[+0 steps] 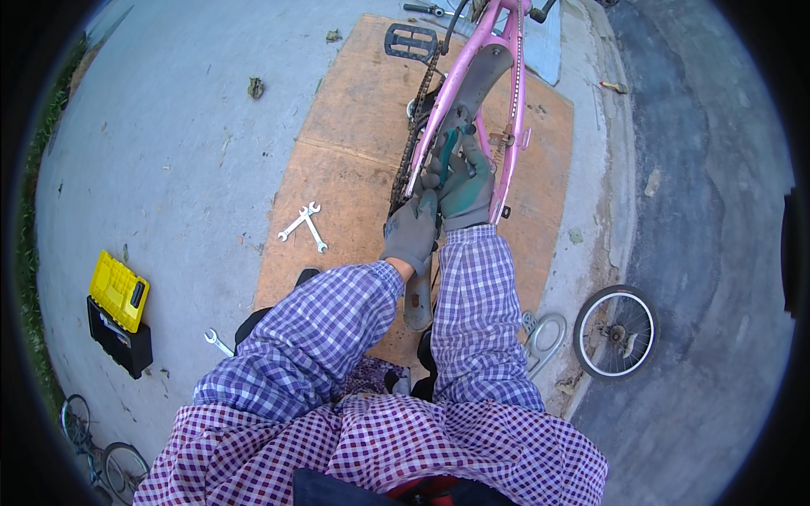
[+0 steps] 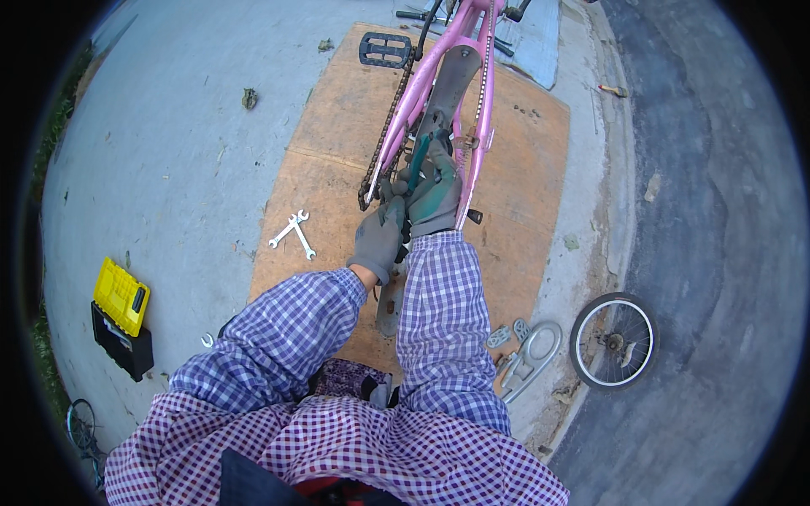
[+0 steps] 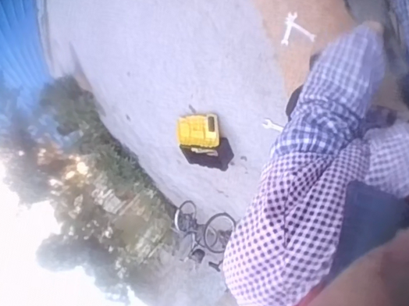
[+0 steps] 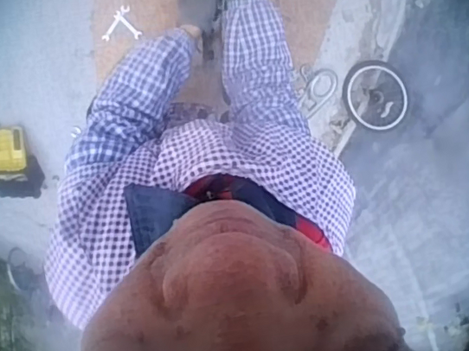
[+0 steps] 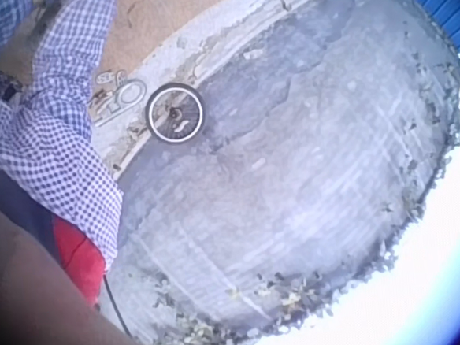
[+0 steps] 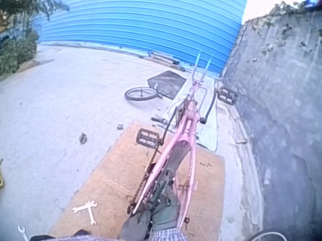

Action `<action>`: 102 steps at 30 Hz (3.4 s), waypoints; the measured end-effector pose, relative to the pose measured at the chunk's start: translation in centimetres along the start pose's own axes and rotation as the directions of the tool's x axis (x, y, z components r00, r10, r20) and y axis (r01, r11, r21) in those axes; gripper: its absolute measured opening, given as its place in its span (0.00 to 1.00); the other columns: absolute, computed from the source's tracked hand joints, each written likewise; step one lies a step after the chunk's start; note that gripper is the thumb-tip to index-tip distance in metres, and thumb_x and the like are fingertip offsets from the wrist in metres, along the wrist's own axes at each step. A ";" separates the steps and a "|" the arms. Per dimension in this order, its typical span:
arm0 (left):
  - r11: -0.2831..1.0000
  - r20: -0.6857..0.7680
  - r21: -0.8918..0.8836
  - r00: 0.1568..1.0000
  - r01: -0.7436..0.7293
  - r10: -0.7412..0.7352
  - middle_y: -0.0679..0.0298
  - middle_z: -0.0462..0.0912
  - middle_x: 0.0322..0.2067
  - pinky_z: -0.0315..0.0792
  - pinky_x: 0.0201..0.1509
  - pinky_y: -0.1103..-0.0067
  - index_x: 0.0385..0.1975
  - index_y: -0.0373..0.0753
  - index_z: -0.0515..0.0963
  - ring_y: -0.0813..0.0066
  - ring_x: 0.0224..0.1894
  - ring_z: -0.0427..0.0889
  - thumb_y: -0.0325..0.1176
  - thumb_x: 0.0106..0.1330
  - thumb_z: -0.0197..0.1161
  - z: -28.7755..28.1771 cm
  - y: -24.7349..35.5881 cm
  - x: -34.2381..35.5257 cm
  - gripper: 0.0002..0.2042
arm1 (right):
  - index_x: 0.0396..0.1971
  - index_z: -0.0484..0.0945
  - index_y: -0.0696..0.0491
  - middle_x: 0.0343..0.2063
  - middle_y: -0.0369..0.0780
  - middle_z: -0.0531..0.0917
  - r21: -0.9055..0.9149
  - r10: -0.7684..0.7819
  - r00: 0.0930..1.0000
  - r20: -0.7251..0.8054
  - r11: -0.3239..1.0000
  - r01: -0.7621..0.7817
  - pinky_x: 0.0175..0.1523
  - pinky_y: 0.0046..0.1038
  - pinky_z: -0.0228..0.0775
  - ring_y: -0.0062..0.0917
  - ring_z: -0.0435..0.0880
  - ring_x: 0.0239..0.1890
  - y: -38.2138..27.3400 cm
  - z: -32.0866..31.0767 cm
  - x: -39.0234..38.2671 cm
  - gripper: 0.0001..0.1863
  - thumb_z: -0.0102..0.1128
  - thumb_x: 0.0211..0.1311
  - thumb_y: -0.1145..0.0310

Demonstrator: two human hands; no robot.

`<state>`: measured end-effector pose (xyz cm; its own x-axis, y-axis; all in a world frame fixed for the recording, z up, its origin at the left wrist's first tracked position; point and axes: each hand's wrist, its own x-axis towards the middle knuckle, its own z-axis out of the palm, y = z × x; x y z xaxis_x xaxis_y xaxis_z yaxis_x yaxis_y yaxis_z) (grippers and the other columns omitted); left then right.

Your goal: The person removes the rear tire from a pink bicycle, then uses pliers and a screwdriver to adjust the chain and rear derailleur. The tire is set aside while the person works on the drivetrain components.

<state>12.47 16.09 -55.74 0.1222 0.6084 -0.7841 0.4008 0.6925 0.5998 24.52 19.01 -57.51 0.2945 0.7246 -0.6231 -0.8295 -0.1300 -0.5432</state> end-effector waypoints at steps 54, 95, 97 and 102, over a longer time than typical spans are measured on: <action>0.594 -0.019 0.064 0.594 -0.802 0.804 0.64 0.81 0.25 0.70 0.23 0.77 0.62 0.41 0.77 0.78 0.21 0.76 0.31 0.74 0.57 -0.6 -2.7 -14.1 0.18 | 0.63 0.73 0.48 0.40 0.39 0.84 -0.121 -0.480 0.852 -0.209 0.877 0.464 0.41 0.30 0.81 0.25 0.84 0.35 -0.4 1.7 -24.2 0.22 0.59 0.74 0.56; 0.927 0.273 -0.240 0.896 -0.290 0.351 0.62 0.81 0.24 0.71 0.18 0.74 0.56 0.38 0.77 0.73 0.15 0.78 0.39 0.80 0.51 -3.2 1.5 -21.3 0.15 | 0.73 0.63 0.55 0.58 0.54 0.80 0.361 -0.351 0.884 0.308 0.903 0.233 0.39 0.35 0.82 0.37 0.87 0.40 0.1 -0.8 -24.1 0.46 0.43 0.72 0.30; 0.935 0.285 -0.259 0.906 -0.242 0.314 0.62 0.81 0.24 0.73 0.19 0.73 0.54 0.38 0.78 0.72 0.16 0.79 0.41 0.80 0.51 -3.1 1.6 -20.7 0.15 | 0.70 0.65 0.55 0.55 0.55 0.82 0.326 -0.330 0.866 0.375 0.922 0.210 0.41 0.39 0.83 0.43 0.87 0.44 -0.1 -0.9 -23.6 0.45 0.46 0.71 0.30; 0.959 0.360 -0.237 0.904 -0.153 0.233 0.61 0.82 0.24 0.77 0.22 0.72 0.50 0.39 0.81 0.69 0.18 0.81 0.55 0.77 0.53 -4.0 1.3 -21.2 0.24 | 0.59 0.74 0.53 0.40 0.48 0.87 0.212 -0.263 0.917 0.301 0.956 0.205 0.29 0.33 0.78 0.34 0.85 0.30 -0.3 -0.8 -25.3 0.36 0.52 0.71 0.34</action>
<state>6.77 5.67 -37.74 0.5304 0.5713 -0.6263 0.1508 0.6634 0.7329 17.68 0.16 -42.03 0.3458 0.9019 -0.2588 -0.8327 0.1679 -0.5277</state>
